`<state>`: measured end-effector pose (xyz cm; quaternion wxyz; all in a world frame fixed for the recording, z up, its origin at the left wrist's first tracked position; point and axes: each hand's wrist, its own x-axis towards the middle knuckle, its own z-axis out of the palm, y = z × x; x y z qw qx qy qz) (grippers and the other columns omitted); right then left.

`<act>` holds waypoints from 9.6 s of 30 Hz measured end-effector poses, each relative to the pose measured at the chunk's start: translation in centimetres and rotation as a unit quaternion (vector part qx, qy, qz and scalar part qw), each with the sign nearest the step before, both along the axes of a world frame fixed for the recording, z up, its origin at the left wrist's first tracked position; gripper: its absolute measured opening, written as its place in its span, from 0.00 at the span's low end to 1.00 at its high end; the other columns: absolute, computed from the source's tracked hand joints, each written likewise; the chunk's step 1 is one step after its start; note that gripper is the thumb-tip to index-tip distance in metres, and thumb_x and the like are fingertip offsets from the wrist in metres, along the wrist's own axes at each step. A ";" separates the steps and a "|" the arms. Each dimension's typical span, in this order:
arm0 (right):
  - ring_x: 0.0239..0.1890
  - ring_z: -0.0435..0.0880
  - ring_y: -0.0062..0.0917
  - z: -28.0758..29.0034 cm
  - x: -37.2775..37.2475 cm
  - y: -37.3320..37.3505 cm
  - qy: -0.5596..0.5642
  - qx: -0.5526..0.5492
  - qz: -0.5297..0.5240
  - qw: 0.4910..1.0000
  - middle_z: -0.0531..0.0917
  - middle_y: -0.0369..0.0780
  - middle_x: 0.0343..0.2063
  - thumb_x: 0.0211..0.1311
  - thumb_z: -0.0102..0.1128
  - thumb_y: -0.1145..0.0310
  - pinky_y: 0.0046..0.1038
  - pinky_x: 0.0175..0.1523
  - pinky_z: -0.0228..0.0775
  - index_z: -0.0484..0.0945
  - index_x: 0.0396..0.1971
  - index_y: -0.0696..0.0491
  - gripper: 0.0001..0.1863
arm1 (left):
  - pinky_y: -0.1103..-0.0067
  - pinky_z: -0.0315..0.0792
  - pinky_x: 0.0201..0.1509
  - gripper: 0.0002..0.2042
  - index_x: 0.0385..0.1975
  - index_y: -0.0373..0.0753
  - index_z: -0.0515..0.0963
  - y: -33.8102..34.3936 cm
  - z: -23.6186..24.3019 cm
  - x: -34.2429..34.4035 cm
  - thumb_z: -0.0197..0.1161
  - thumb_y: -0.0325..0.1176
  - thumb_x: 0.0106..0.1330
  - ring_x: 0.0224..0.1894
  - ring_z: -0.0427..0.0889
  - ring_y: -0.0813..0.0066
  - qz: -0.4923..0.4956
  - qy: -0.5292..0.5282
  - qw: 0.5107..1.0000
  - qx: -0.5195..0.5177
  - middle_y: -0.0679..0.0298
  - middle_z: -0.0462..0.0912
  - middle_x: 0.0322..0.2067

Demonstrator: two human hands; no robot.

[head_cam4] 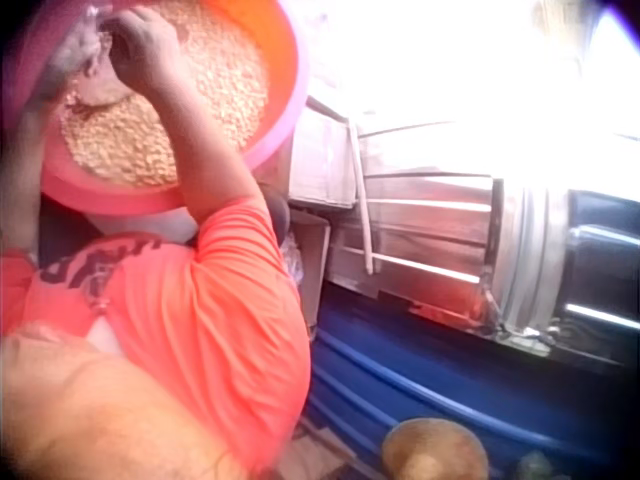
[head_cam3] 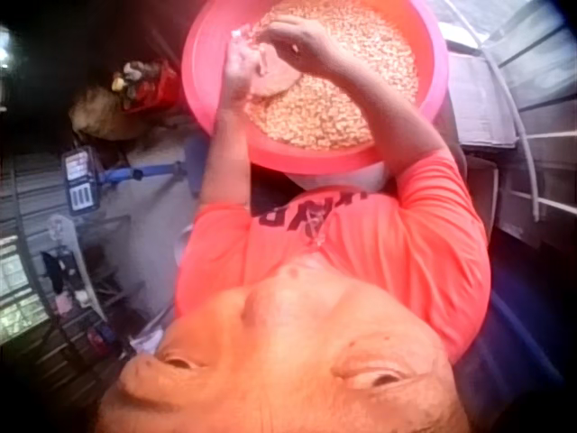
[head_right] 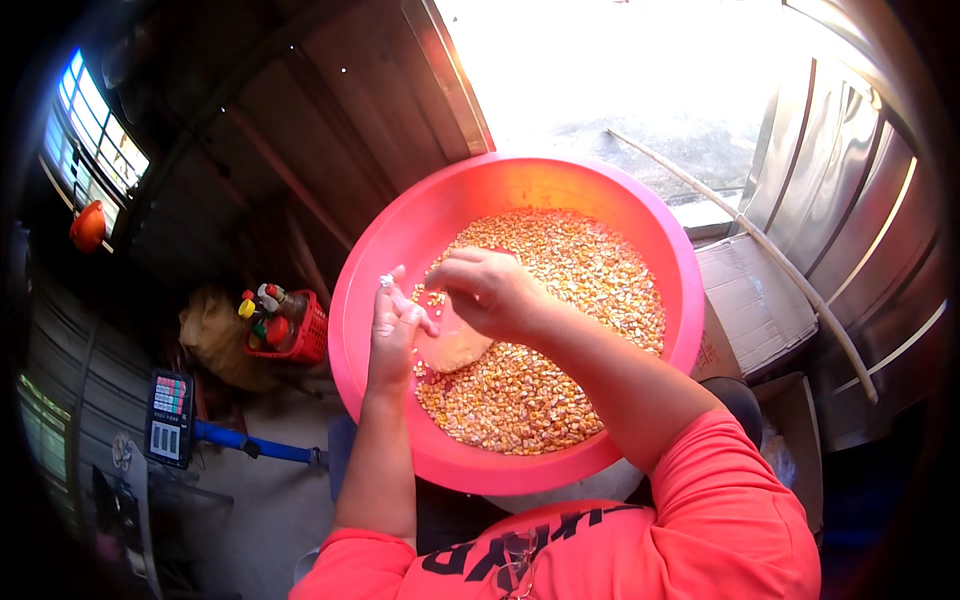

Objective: The person scoops handfuls of corn kernels from a large basin into a small plastic bag and then places the filled bag into a cardboard box.

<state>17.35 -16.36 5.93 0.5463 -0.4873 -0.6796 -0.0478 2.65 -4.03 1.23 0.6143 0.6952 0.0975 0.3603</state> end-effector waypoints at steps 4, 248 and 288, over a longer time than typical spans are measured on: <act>0.32 0.77 0.36 -0.7 -1.9 0.1 -0.052 0.003 0.045 0.998 0.75 0.40 0.27 0.42 0.56 0.78 0.34 0.35 0.71 0.74 0.29 0.52 0.10 | 0.82 0.67 0.45 0.29 0.58 0.35 0.55 -1.2 -0.3 0.8 0.58 0.30 0.57 0.41 0.72 0.79 -0.109 0.053 0.992 -0.042 0.63 0.70 0.41; 0.27 0.74 0.26 -40.8 8.4 -62.8 0.740 0.090 -0.572 0.341 0.73 0.39 0.28 0.53 0.55 0.75 0.31 0.32 0.76 0.69 0.36 0.54 0.10 | 0.88 0.60 0.15 0.02 0.30 0.40 0.71 3.6 -8.5 1.8 0.51 0.29 0.62 0.14 0.66 0.86 0.044 0.462 0.874 0.148 0.70 0.70 0.16; 0.57 0.68 0.35 -37.8 8.8 -54.0 0.209 -0.823 -0.420 0.319 0.67 0.42 0.56 0.49 0.63 0.62 0.34 0.57 0.63 0.63 0.55 0.53 0.32 | 0.82 0.65 0.19 0.03 0.27 0.36 0.74 0.9 -9.0 1.7 0.54 0.28 0.58 0.15 0.70 0.81 0.056 0.526 0.810 0.254 0.66 0.73 0.15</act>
